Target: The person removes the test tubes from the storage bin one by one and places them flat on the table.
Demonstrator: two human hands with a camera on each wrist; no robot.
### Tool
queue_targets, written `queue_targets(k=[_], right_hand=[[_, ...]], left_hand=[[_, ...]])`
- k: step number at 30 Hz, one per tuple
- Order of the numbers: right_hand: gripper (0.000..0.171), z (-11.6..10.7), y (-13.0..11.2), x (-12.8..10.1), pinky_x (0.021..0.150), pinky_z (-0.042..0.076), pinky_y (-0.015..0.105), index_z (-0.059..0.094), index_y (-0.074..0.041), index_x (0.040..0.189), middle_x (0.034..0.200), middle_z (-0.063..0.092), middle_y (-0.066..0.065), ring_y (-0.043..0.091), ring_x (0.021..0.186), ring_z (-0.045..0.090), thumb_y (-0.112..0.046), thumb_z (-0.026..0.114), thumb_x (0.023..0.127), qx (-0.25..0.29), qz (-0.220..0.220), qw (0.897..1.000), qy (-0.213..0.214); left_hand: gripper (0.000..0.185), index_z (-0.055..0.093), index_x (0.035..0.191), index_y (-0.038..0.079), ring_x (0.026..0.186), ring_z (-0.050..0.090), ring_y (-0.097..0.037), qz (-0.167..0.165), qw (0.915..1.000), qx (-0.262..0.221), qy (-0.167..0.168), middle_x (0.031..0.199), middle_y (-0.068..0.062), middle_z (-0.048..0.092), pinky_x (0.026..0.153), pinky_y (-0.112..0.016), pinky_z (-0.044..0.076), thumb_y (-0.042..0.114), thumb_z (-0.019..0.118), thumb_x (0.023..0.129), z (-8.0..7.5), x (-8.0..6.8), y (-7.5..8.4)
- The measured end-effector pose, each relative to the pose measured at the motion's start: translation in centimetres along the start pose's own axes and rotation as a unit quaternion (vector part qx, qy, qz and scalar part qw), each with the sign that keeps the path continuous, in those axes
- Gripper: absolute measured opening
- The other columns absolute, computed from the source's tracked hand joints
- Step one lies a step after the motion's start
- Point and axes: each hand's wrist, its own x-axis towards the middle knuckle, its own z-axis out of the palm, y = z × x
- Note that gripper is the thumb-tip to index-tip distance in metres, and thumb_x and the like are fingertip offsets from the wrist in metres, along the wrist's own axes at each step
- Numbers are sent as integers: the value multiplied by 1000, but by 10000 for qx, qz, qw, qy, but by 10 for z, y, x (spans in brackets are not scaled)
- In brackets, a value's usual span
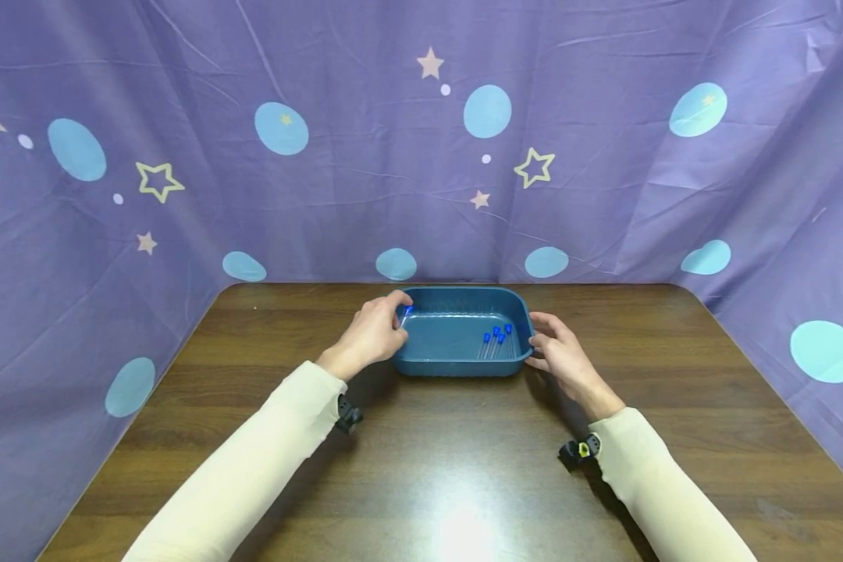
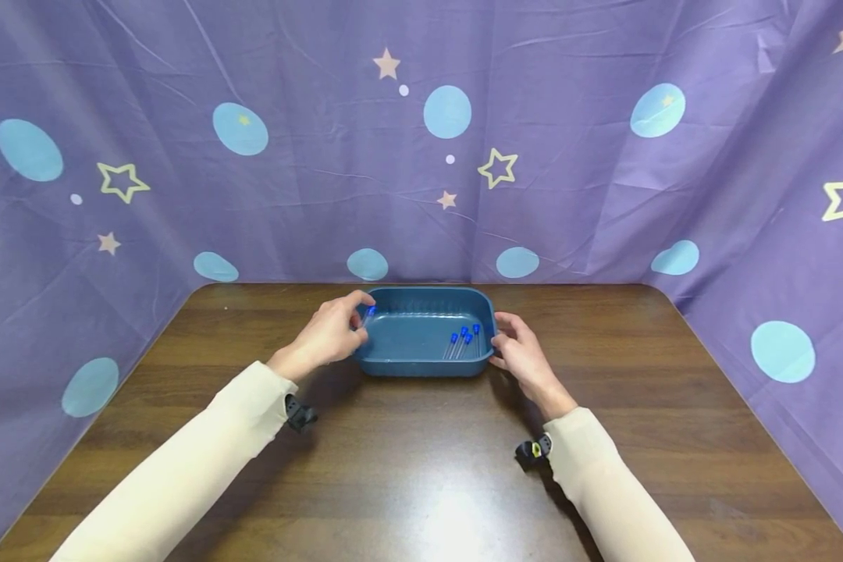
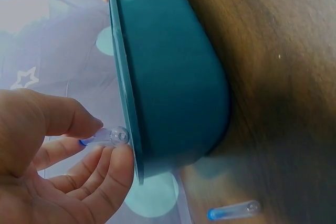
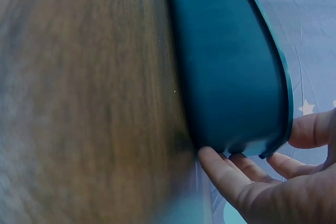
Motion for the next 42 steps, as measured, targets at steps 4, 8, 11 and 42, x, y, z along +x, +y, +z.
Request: queue_targets(k=[4, 8, 11, 42], right_hand=[[51, 0, 0, 0, 94, 44, 51, 29, -3, 145, 140, 34, 27, 44, 120, 46, -2, 38, 95, -21, 18, 10000, -4], [53, 0, 0, -1, 94, 44, 51, 28, -3, 146, 141, 33, 28, 43, 121, 45, 0, 39, 94, 5, 24, 10000, -10], [54, 0, 1, -1, 95, 44, 51, 27, -2, 146, 141, 32, 28, 42, 121, 45, 1, 39, 94, 57, 20, 10000, -34], [54, 0, 1, 0, 95, 43, 52, 27, -2, 146, 140, 33, 28, 42, 120, 45, 1, 39, 93, 174, -5, 9998, -34]], left_hand=[[48, 56, 123, 10, 73, 53, -20, -3, 9999, -50, 131, 75, -1, 55, 66, -35, 42, 3, 62, 76, -4, -3, -6], [49, 56, 123, 9, 72, 53, -20, -52, 9997, -116, 197, 76, -2, 55, 67, -36, 43, 3, 63, 75, -8, -6, -11], [49, 55, 124, 8, 73, 53, -20, -110, 9997, -150, 178, 78, -2, 55, 68, -36, 43, 3, 63, 76, -11, -8, -15], [47, 56, 121, 7, 70, 58, -22, -785, 9968, -79, 112, 76, -5, 60, 67, -39, 45, 4, 64, 75, -4, -15, -65]])
